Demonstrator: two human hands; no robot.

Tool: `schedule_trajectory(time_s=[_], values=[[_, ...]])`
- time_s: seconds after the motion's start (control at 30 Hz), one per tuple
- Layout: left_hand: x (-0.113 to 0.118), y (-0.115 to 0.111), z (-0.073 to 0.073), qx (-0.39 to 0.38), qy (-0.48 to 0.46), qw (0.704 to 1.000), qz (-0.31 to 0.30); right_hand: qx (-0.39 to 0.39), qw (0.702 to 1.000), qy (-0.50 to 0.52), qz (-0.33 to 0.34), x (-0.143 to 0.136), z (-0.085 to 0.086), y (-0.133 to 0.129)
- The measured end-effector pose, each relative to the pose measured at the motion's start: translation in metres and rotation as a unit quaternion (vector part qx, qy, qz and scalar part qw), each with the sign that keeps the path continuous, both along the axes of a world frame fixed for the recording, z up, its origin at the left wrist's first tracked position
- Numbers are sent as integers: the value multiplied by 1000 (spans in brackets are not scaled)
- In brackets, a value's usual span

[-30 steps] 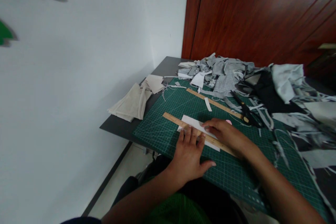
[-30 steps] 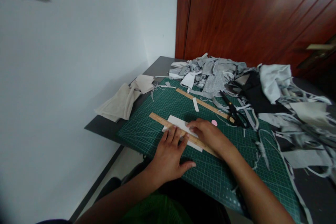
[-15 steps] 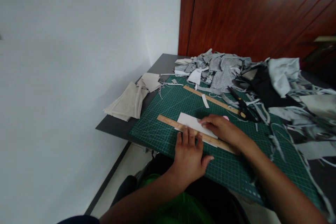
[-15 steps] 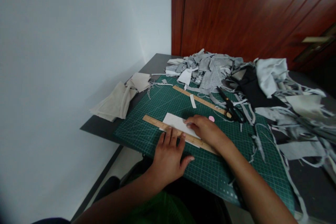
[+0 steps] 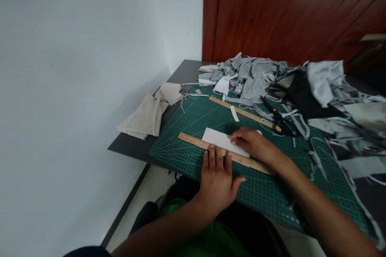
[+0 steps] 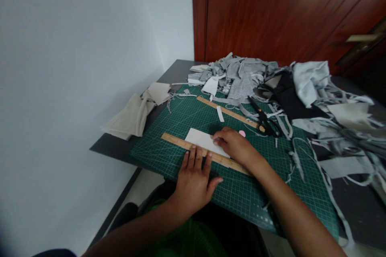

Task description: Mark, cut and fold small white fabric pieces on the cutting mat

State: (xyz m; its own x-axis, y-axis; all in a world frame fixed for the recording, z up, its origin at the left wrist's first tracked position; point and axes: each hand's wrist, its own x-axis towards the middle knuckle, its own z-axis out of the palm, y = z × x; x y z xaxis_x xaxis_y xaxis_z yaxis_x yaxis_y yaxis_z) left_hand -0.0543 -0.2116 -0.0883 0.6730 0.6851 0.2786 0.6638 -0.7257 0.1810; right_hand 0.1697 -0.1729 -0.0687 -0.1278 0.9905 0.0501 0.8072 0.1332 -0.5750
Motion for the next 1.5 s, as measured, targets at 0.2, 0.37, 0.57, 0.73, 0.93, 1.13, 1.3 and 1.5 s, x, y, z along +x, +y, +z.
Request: schedule_trajectory(time_s=[0.2,0.37,0.57,0.73,0.93,1.13,1.3,1.5], values=[[0,1,2,7,4,1000,-4,8,1000,-11,-4,-1,4,-1],[1,3,4,4,5,1000,-13,10,999,-36,-7,-5,15,-1],[1,5,2,-2,-1,1000,-22,-28,996,-27,-78,-1,9,5],[2,6,0,-17,-7,999,-27,-46,993,-24,-103,2,4,7],[2,6,2,-13,0,999,-29,-40,993,-17,-109,2,4,7],[3,6,2,-3,4,1000,-23,-46,993,-14,-112,1,6,6],[2,6,1,-2,-3,1000,-28,-50,992,-19,-114,2,6,7],[2,5,1,-11,-11,999,-29,-44,994,-4,-102,2,6,6]])
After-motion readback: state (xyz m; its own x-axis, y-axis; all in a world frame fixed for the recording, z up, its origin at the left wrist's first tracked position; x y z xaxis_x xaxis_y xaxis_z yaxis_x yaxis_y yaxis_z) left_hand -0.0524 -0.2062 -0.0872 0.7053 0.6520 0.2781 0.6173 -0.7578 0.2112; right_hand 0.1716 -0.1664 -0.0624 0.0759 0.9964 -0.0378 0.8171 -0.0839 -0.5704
